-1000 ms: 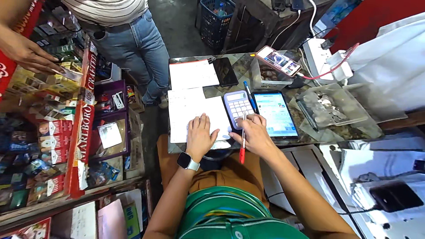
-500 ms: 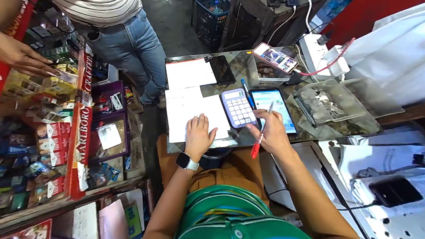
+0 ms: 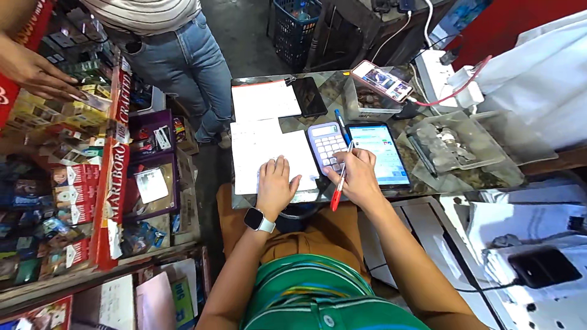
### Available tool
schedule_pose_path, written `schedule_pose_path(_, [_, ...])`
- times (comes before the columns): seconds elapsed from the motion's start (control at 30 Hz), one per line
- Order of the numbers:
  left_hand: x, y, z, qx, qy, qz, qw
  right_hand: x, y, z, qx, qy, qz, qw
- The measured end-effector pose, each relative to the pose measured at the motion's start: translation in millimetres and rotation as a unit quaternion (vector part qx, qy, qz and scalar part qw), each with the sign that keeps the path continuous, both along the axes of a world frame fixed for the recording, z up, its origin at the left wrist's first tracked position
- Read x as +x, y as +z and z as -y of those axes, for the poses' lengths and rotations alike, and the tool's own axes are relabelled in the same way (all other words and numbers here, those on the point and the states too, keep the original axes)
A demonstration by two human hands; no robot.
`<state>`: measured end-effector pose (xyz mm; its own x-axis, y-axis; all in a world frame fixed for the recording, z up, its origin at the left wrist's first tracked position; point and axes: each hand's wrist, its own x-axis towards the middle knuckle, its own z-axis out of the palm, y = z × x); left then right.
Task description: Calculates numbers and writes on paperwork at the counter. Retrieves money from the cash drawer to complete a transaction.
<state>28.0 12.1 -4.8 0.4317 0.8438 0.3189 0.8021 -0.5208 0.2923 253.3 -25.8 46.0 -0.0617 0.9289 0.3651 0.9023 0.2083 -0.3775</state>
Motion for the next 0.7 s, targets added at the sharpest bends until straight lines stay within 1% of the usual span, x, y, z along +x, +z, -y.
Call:
schedule_pose_path(0.07, [0, 1, 1, -0.005, -0.002, -0.001, 1.0, -3, -6, 4, 0.002, 0.043, 0.008, 0.999])
schedule_pose_path(0.13, [0, 1, 2, -0.006, -0.007, 0.006, 1.0, -3, -8, 10, -0.007, 0.055, 0.014, 0.998])
schedule_pose_path(0.23, [0, -1, 4, 0.013, -0.013, 0.026, 0.999, 1, 0, 20, 0.039, 0.029, 0.013, 0.999])
schedule_pose_path(0.33, [0, -2, 5, 0.029, -0.013, 0.031, 0.999, 4, 1, 22, 0.022, 0.014, 0.032, 0.999])
schedule_pose_path(0.43, [1, -3, 4, 0.036, -0.011, 0.03, 0.999, 1, 4, 12, 0.02, 0.005, 0.025, 0.999])
schedule_pose_path(0.6, [0, -1, 2, -0.01, -0.003, 0.011, 1.0, 2, -2, -3, -0.025, 0.005, 0.024, 0.999])
schedule_pose_path(0.7, [-1, 0, 1, -0.021, 0.001, 0.005, 1.0, 7, 10, 6, 0.028, -0.01, 0.013, 0.999])
